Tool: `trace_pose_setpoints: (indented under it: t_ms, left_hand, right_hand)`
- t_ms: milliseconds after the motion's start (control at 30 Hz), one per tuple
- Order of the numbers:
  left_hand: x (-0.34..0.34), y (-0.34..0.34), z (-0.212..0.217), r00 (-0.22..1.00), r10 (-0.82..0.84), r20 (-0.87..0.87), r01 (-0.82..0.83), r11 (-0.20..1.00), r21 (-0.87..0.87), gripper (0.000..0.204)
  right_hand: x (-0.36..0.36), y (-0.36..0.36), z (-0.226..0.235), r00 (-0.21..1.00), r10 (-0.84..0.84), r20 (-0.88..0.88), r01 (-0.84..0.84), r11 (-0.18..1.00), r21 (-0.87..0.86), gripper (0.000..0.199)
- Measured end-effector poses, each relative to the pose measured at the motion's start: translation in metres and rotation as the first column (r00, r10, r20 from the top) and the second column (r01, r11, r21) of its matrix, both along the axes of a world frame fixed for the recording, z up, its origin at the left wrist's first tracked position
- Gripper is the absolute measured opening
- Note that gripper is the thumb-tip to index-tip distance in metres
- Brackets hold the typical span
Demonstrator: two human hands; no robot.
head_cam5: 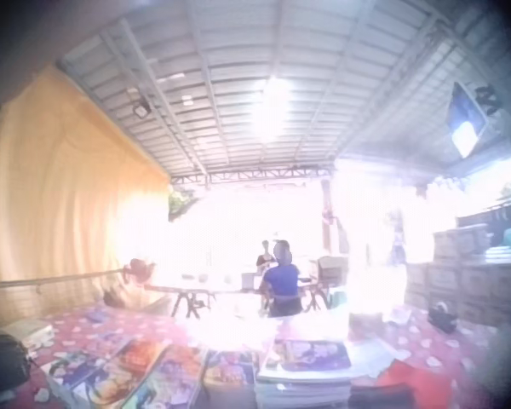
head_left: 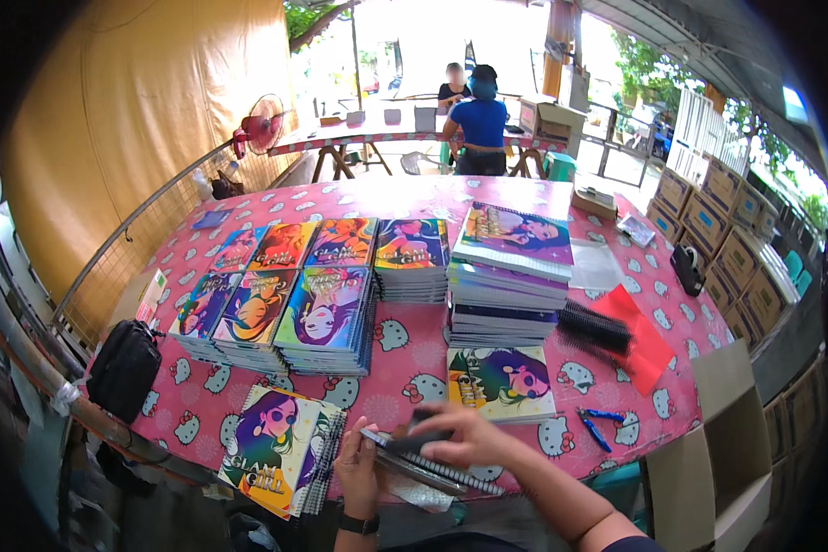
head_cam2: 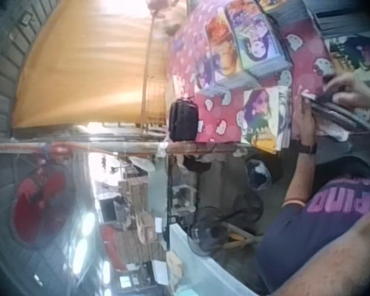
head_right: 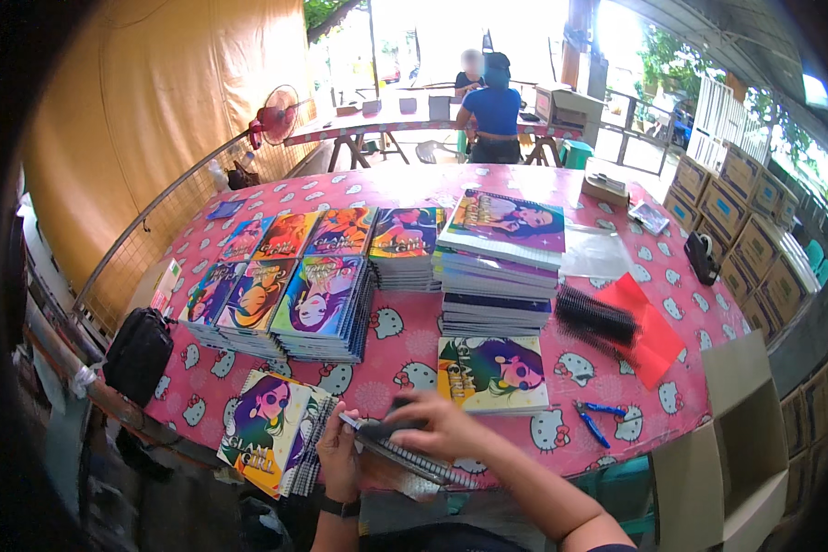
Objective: The person uses a handheld tool to crimp the ends of spiral bindings on notebooks, flipping through pages to ensure alignment before stacking them on the table.
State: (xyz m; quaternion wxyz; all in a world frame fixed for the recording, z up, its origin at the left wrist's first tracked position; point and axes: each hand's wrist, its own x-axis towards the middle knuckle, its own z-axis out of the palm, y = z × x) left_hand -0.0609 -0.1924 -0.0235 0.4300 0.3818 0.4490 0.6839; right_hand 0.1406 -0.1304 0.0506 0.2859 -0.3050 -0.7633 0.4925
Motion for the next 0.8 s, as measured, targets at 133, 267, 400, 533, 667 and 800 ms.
trace_pose_setpoints:
  t_ms: [133,267,400,533,667,800]
  left_hand:
    - [-0.009,0.004,0.003,0.994,-0.108,-0.006,0.108,0.992,0.063,0.036]
    - [-0.018,0.008,0.014,0.953,-0.268,-0.139,0.278,0.959,0.056,0.023]
    - [-0.002,0.004,0.062,0.886,-0.187,-0.424,0.265,0.955,0.134,0.021]
    - [0.027,-0.005,0.091,0.864,-0.101,-0.494,0.256,0.932,0.256,0.024]
    - [0.034,-0.008,0.087,0.914,-0.077,-0.397,0.217,0.922,0.319,0.023]
    - [0.038,-0.01,0.089,0.888,-0.059,-0.455,0.272,0.867,0.417,0.021]
  right_hand:
    - [0.043,0.029,-0.033,0.812,-0.556,0.181,0.436,0.782,0.445,0.05]
    - [0.08,0.027,-0.045,0.592,-0.65,0.476,0.299,0.726,0.619,0.061]
    - [0.057,-0.018,0.027,0.922,-0.376,0.09,0.295,0.835,0.465,0.05]
    - [0.023,-0.072,0.062,0.951,-0.307,-0.014,0.298,0.911,0.286,0.041]
    - [0.023,-0.09,0.052,0.922,-0.387,0.019,0.333,0.817,0.471,0.042]
    - [0.007,-0.103,0.056,0.928,-0.36,0.101,0.29,0.864,0.411,0.055]
